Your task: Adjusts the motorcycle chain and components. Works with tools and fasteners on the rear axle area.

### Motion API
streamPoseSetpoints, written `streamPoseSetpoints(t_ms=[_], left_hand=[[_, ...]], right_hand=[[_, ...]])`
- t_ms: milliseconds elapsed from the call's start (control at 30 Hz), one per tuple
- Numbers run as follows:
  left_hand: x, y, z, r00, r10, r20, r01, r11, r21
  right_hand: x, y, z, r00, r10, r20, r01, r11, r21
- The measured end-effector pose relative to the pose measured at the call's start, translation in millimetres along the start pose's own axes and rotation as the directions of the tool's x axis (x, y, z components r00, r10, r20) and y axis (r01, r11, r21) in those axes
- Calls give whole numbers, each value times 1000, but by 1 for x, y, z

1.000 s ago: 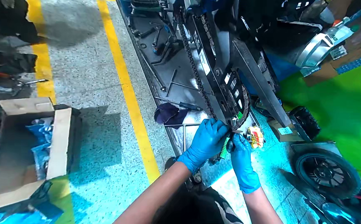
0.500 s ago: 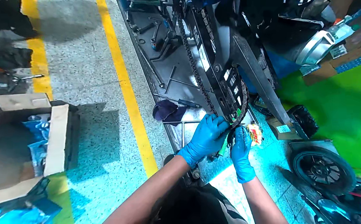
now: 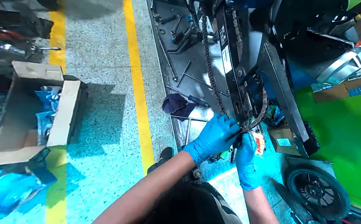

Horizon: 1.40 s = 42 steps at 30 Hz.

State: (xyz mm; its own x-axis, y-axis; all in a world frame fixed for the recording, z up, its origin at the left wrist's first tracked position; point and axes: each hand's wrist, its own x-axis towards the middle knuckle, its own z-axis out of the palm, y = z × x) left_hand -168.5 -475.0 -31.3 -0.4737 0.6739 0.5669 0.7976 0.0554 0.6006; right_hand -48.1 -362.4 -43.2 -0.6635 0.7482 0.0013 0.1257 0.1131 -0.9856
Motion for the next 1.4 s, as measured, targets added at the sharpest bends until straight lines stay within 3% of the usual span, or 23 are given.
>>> streamPoseSetpoints(t_ms=[200,300,467,567,767,933,1100,1200,1300,1400], left_hand=[[-1,-2,1,1000,-12,8,12,1000,-8],[0,-2,2,1000,-11,12,11,1000,-10],[-1,0,1,1000,-3,9,3,1000,2],[-2,-2,4,1000,-6,5,6,1000,-11],[-1,-1,0,998,-26,52,25,999,22],[-2,1,1,1000,-16,15,16,1000,-20],[-4,0,9,1000,-4,11,5,996,-85],[-3,-6,15,998,-46,-32,42,994,-99],[-4,-8,15,995,-87,-37,83,990,-116],[-6,-3,10,994,-91,-53,82,983,-164]], right_hand=[[-4,-32,-23,991,115,71,-110,991,-72],[0,-22,-17,985,154,77,-149,987,-60],[5,-51,-13,972,224,73,-218,973,-80],[20,-52,-6,960,239,148,-197,947,-252],[29,-56,-25,919,211,334,-122,956,-268],[23,-60,-8,967,220,127,-188,956,-223],[25,-59,-12,954,264,146,-221,941,-256],[30,-44,-17,939,314,144,-292,944,-153],[25,-32,-17,968,245,62,-241,968,-67],[17,-27,-19,998,-52,-38,41,968,-246]])
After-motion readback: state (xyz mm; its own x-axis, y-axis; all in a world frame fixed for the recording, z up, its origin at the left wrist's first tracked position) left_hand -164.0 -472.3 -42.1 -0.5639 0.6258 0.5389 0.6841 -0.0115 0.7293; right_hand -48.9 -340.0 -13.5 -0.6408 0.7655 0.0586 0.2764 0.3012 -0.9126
